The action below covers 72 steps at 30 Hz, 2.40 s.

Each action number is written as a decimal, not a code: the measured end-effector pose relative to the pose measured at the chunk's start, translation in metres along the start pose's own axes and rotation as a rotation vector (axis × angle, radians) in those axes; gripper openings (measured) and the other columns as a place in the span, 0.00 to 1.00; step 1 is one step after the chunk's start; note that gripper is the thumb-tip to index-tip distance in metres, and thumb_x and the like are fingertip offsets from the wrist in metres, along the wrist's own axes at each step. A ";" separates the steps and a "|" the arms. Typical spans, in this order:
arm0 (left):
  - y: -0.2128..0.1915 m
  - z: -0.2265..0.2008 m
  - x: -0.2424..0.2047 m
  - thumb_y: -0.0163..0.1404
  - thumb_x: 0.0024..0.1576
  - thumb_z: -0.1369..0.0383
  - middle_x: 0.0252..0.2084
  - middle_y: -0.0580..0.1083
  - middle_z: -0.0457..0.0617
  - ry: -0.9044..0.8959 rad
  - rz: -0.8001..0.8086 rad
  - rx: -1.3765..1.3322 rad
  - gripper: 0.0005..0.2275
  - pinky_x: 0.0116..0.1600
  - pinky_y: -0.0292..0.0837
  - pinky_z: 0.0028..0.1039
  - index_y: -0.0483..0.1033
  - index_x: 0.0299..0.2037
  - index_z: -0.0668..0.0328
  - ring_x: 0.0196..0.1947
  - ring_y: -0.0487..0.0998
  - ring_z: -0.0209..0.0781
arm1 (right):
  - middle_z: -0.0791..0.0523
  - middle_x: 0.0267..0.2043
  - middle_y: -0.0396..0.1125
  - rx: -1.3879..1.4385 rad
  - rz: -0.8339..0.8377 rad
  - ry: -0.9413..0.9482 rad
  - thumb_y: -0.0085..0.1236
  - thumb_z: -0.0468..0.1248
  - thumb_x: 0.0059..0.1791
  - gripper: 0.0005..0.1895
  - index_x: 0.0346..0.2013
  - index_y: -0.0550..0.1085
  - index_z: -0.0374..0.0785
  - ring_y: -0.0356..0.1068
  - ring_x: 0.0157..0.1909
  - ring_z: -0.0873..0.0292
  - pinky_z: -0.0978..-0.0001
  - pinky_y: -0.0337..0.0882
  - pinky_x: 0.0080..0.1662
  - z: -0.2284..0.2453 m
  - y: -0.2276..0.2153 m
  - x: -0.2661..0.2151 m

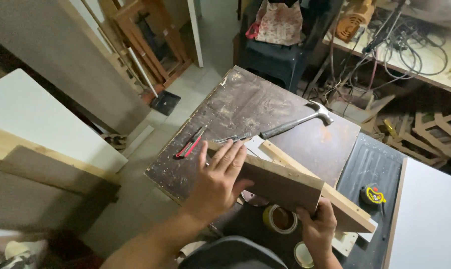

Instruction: Applying adhesive tape and liquid finish to the edges of wooden boards in a workshop environment.

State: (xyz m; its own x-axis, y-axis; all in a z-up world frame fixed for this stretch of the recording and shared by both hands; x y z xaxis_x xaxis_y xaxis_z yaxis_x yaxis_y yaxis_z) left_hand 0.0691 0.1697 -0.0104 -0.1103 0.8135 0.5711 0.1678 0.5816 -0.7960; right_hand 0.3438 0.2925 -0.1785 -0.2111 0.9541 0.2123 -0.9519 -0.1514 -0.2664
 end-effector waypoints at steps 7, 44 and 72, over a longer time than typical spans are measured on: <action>0.011 -0.046 0.010 0.55 0.64 0.51 0.73 0.70 0.55 0.163 -0.058 -0.158 0.31 0.76 0.52 0.67 0.65 0.72 0.62 0.75 0.66 0.57 | 0.59 0.29 0.60 0.180 0.063 -0.055 0.62 0.27 0.46 0.10 0.39 0.71 0.38 0.57 0.32 0.65 0.74 0.61 0.36 -0.003 0.006 -0.001; -0.007 0.087 -0.154 0.56 0.58 0.55 0.37 0.75 0.40 -1.047 0.220 -0.721 0.21 0.44 0.69 0.29 0.72 0.61 0.45 0.36 0.71 0.33 | 0.49 0.46 0.72 0.387 0.214 0.413 0.52 0.26 0.53 0.24 0.66 0.72 0.27 0.67 0.46 0.59 0.73 0.62 0.49 0.076 0.060 0.002; -0.007 0.084 -0.141 0.37 0.70 0.56 0.49 0.68 0.49 -0.991 -0.154 -1.087 0.14 0.60 0.65 0.31 0.66 0.49 0.59 0.52 0.67 0.41 | 0.50 0.63 0.70 0.568 0.443 0.746 0.42 0.46 0.56 0.29 0.70 0.66 0.37 0.69 0.59 0.52 0.59 0.69 0.56 0.098 0.063 -0.015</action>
State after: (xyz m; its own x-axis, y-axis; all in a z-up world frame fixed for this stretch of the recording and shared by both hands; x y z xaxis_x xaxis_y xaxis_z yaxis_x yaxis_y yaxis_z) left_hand 0.0008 0.0512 -0.1022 -0.7285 0.6793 -0.0891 0.6777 0.7335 0.0517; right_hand 0.2647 0.2435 -0.1062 -0.5606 0.6717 -0.4842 -0.8279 -0.4422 0.3452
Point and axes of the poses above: each hand's wrist, its own x-axis towards the middle knuckle, its own y-axis out of the palm, z = x × y, the point moved 2 cm from there along x, towards the middle knuckle
